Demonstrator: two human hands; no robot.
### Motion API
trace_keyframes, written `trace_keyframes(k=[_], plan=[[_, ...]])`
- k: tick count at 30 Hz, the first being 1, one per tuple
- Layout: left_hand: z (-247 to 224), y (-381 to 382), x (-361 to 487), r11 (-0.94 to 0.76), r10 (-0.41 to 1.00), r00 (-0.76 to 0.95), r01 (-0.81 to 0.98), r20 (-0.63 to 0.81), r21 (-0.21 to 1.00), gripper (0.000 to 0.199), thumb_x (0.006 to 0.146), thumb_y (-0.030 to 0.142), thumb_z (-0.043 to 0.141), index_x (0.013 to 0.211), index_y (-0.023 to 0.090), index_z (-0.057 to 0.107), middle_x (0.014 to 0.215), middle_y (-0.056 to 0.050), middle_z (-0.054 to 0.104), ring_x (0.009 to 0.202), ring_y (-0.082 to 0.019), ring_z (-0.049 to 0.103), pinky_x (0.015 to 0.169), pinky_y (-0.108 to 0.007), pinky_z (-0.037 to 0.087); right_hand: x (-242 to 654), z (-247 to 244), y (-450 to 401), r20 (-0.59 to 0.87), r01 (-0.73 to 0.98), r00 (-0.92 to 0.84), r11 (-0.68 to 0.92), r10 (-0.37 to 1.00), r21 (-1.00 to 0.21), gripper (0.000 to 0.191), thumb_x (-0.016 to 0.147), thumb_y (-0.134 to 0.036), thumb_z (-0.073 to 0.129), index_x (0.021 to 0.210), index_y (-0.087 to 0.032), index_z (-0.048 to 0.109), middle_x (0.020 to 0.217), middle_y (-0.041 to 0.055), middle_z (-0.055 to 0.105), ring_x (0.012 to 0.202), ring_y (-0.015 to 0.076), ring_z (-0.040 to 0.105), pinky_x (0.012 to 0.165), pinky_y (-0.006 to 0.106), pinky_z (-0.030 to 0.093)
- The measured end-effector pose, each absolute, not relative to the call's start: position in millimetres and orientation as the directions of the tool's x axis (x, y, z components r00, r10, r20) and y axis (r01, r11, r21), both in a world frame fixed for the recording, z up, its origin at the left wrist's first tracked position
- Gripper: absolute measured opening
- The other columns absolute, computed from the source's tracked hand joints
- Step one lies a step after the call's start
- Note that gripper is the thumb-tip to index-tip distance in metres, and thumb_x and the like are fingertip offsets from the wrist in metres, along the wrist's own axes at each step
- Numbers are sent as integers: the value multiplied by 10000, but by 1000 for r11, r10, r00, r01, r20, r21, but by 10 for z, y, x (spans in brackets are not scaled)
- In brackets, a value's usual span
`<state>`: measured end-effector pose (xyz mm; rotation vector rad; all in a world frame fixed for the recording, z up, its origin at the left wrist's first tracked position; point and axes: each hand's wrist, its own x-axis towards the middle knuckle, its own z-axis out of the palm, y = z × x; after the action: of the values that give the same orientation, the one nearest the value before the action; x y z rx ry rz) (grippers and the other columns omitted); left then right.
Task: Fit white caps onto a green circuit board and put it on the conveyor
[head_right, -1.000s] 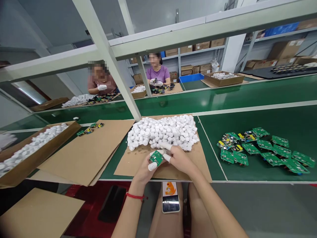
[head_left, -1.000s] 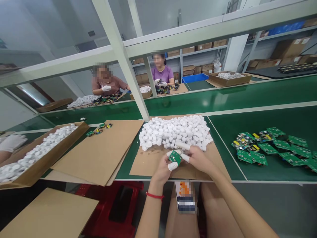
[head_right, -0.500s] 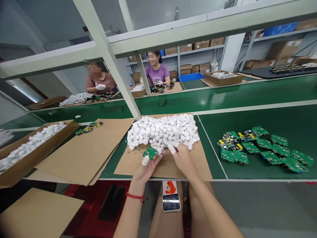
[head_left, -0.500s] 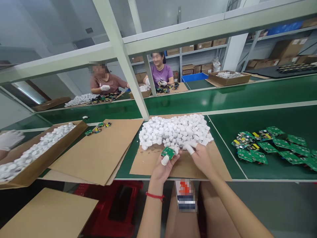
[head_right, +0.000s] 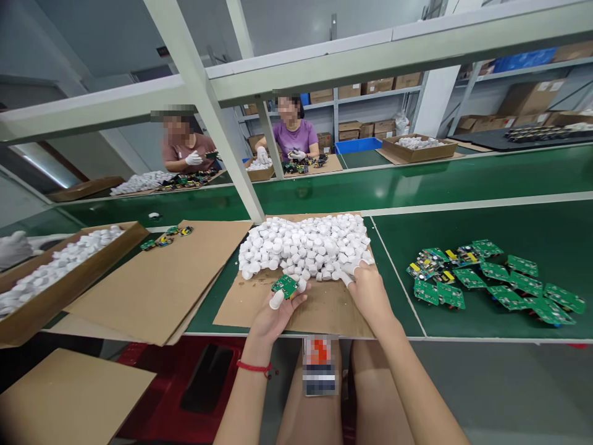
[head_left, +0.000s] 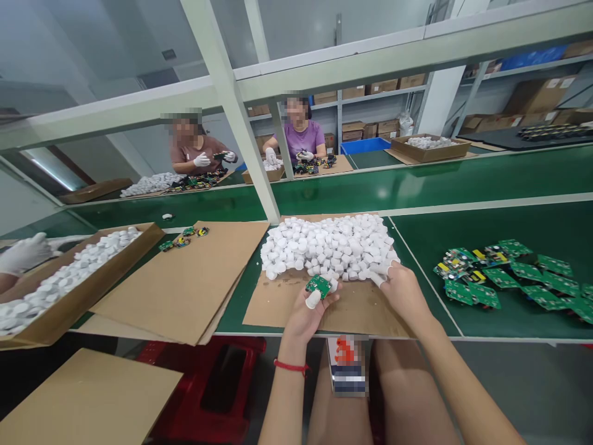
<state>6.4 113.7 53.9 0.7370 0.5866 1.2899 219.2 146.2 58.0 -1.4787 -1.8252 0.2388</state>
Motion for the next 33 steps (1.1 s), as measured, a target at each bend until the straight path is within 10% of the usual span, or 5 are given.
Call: trace_keyframes(k=[8,16,33], plan=[[571,1132,86,142,964,266,-579,21,803,458,542,336,823,937,156,679,933,-89,690,958,-275,603,913,-413,429,1816,729,1228,425,586,-375,566,824,-581,478,774,-204,599,1241,-270,521,1090,61,628,963,231,587,805,333,496],[601,1131,71,153,961,275,-540,2,827,473,525,356,827,922,148,674,919,-101,684,916,-266,605,887,-436,453,1549,640,1276,477,540,-275,545,834,-641,325,752,-75,534,1022,-185,678,795,122,666,839,310,580,782,477,453],[541,1079,257,13,992,124,-187,10,982,581,464,8,757,1004,173,622,907,-40,657,826,-193,609,732,-277,499,1892,668,1108,318,-179,-119,295,941,-939,375,741,-458,668,1061,-267,630,949,54,721,766,207,698,740,350,574]])
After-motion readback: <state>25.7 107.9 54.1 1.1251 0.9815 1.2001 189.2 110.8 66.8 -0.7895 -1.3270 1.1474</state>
